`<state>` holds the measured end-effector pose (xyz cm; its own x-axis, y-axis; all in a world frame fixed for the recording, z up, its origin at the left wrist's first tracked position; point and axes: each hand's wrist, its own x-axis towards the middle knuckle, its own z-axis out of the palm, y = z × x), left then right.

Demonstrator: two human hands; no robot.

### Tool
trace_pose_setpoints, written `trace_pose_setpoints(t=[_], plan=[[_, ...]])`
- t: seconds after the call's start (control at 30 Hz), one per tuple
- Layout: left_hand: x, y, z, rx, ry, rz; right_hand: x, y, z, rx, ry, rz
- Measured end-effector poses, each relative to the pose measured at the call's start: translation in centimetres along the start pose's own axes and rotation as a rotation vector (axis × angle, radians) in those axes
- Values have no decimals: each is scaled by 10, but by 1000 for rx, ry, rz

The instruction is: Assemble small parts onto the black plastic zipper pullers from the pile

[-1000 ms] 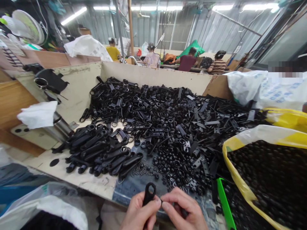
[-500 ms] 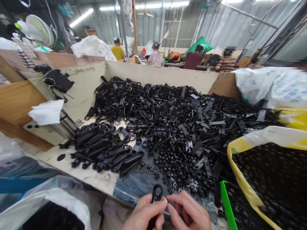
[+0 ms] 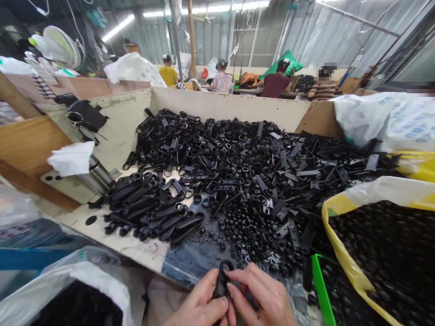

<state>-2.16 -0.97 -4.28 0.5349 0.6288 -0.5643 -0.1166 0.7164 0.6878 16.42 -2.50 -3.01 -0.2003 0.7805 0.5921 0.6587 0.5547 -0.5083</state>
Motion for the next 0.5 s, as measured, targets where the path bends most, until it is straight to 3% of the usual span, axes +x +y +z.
trace_pose_setpoints(t=[0.13, 0.37, 0.5], plan=[[2, -7, -3, 141, 70, 41, -2, 0, 0, -17, -7, 17], [-3, -26, -5, 273, 366, 103, -21, -1, 15, 8, 3, 74], [-9, -17, -2, 443, 367, 168, -31, -3, 24, -21, 43, 85]])
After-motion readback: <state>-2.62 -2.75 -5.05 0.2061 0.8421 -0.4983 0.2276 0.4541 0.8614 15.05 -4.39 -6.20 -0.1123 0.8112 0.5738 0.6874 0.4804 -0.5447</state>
